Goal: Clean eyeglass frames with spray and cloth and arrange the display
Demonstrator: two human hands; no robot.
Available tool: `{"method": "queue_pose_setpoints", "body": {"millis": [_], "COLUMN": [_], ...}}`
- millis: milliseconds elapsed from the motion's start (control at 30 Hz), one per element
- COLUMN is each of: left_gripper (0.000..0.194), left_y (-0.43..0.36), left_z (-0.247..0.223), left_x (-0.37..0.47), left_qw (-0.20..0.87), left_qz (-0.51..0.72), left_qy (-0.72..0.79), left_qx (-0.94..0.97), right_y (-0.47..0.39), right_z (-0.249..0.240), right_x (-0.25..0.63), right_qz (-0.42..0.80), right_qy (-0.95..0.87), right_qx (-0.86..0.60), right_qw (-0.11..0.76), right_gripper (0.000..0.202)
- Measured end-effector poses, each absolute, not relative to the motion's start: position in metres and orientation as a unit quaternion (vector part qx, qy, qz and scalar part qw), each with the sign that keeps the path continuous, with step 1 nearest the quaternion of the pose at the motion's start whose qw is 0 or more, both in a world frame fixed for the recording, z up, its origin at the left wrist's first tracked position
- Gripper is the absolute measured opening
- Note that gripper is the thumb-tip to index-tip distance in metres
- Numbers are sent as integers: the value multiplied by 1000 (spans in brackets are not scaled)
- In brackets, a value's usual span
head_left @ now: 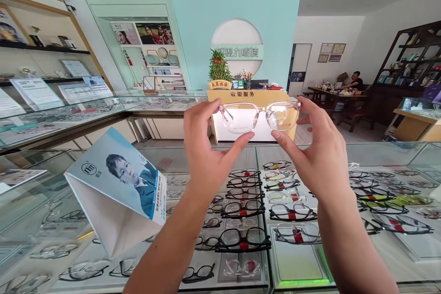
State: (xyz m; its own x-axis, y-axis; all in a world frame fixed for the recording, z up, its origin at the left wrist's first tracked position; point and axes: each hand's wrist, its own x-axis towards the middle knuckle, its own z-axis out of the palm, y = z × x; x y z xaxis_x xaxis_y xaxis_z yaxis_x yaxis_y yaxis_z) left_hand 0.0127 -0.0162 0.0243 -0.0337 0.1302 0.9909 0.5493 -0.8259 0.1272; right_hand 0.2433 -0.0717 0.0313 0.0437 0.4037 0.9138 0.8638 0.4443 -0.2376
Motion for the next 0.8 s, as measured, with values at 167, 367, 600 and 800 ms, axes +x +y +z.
{"method": "queue_pose_setpoints", "body": {"millis": [167,367,600,800], "left_gripper": [70,72,76,76], "left_y": [-17,-15,-15,-14], "left_z": [22,21,19,17], "left_x": [17,17,20,20], "left_qw": [158,146,165,149], "left_qz": [-670,-678,-693,-681], "left_qy": [-260,-242,-229,-245], "left_qx": [-677,-679,-664,-674], "right_y": [-72,-69,-69,-70], "right_z": [33,33,31,30], "right_x": [246,245,242,242], "right_qz": [-210,-196,-165,-132], "right_qy": [-663,-664,-658,-662], "right_qx": [-498,-506,-506,-504], "right_qw": [518,515,532,540], "right_gripper": [71,67,71,71]}}
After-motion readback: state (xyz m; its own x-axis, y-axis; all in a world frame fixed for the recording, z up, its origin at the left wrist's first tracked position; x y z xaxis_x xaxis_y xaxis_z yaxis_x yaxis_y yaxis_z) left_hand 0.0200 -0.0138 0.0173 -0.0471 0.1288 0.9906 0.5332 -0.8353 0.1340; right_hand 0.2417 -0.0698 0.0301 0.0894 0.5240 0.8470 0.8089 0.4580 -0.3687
